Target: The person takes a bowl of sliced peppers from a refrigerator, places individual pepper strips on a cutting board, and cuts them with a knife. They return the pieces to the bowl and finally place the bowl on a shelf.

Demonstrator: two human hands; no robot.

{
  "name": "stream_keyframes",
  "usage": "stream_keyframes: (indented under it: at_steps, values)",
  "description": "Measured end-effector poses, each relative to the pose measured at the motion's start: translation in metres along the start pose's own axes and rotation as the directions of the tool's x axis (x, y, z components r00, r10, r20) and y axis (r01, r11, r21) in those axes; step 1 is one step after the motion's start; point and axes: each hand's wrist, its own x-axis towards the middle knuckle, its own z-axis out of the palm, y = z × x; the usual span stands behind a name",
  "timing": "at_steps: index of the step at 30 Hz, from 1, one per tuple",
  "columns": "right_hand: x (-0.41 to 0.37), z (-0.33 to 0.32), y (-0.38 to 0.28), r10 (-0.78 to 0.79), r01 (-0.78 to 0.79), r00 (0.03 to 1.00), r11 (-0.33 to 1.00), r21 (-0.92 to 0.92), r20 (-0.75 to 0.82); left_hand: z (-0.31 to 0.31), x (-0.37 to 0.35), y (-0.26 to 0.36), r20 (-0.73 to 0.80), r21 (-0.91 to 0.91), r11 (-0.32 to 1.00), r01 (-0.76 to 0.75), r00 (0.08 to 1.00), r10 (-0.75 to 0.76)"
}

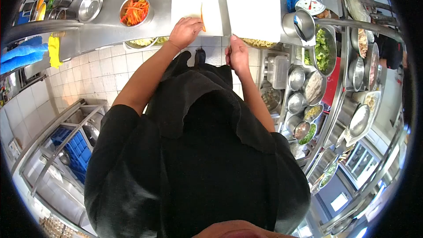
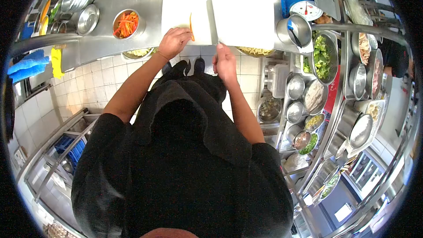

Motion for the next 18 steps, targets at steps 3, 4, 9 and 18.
stream_keyframes:
  at_steps: [3, 4, 9, 18]
  values:
    - [-0.003, 0.006, 0.002, 0.038, -0.036, 0.999, 0.997, -0.064, 0.029, 0.004, -0.003, 0.002, -0.010, 0.024, 1.000, -0.002, 1.000, 0.003]
    - [-0.003, 0.008, -0.001, 0.047, -0.042, 0.998, 0.994, -0.096, 0.044, 0.003, -0.002, 0.003, -0.015, 0.035, 0.999, -0.006, 1.000, 0.006]
    - [-0.005, 0.016, -0.006, 0.031, -0.015, 0.996, 0.983, -0.184, 0.085, 0.006, -0.001, 0.002, 0.047, 0.076, 0.997, -0.004, 0.999, 0.000]
    - [0.006, 0.023, 0.004, -0.094, 0.131, 0.983, 0.962, -0.241, 0.160, 0.005, 0.003, 0.002, 0.063, 0.079, 0.997, -0.015, 0.998, 0.010]
